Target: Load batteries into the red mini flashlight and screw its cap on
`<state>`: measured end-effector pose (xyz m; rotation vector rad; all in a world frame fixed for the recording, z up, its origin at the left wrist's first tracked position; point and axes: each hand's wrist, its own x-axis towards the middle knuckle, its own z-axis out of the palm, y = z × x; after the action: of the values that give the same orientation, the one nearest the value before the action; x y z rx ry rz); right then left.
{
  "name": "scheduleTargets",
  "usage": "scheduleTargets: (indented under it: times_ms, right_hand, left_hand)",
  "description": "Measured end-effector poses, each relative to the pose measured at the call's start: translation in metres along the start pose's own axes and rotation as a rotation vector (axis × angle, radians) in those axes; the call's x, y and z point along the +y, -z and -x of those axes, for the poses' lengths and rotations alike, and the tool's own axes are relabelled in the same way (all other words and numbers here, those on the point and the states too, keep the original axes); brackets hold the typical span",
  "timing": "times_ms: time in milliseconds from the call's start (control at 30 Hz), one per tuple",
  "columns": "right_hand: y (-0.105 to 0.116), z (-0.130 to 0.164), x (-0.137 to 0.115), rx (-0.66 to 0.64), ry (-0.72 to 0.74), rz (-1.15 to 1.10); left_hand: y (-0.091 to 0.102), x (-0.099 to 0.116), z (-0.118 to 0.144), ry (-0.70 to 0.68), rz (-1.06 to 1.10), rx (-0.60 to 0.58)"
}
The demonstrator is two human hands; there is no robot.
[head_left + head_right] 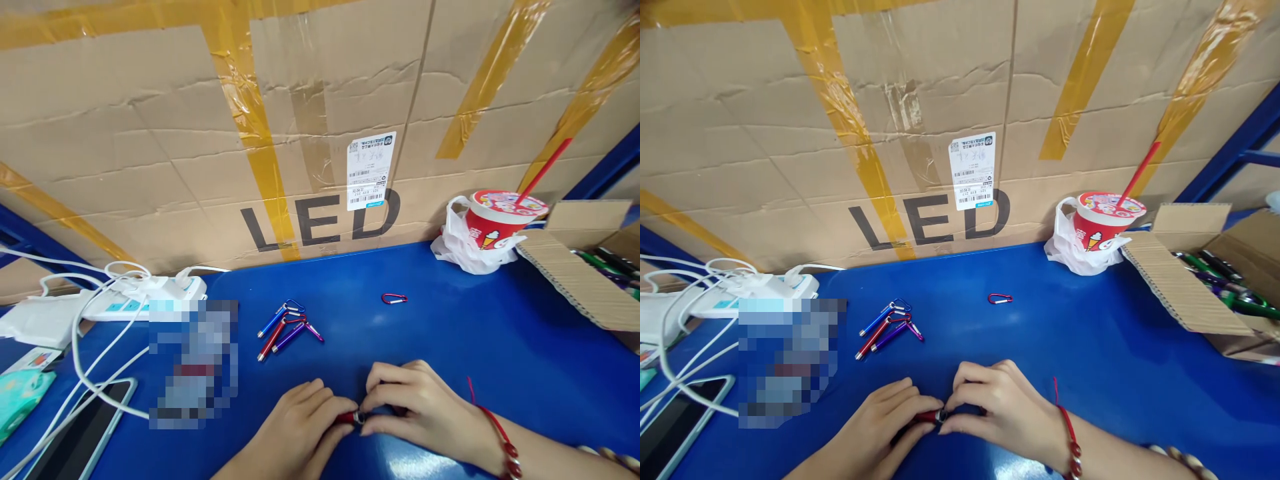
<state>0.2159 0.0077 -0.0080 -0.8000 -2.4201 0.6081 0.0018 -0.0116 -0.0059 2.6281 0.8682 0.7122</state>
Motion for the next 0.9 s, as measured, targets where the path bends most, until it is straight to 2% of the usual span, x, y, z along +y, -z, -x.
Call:
scheduleTargets:
  times_ms: [900]
  right_hand:
    - [0.001, 0.0004, 0.001, -0.012, -0.005, -0.029]
  left_hand:
    - [0.0006, -0.0003, 0.0, -0.005, 0.004, -0.008]
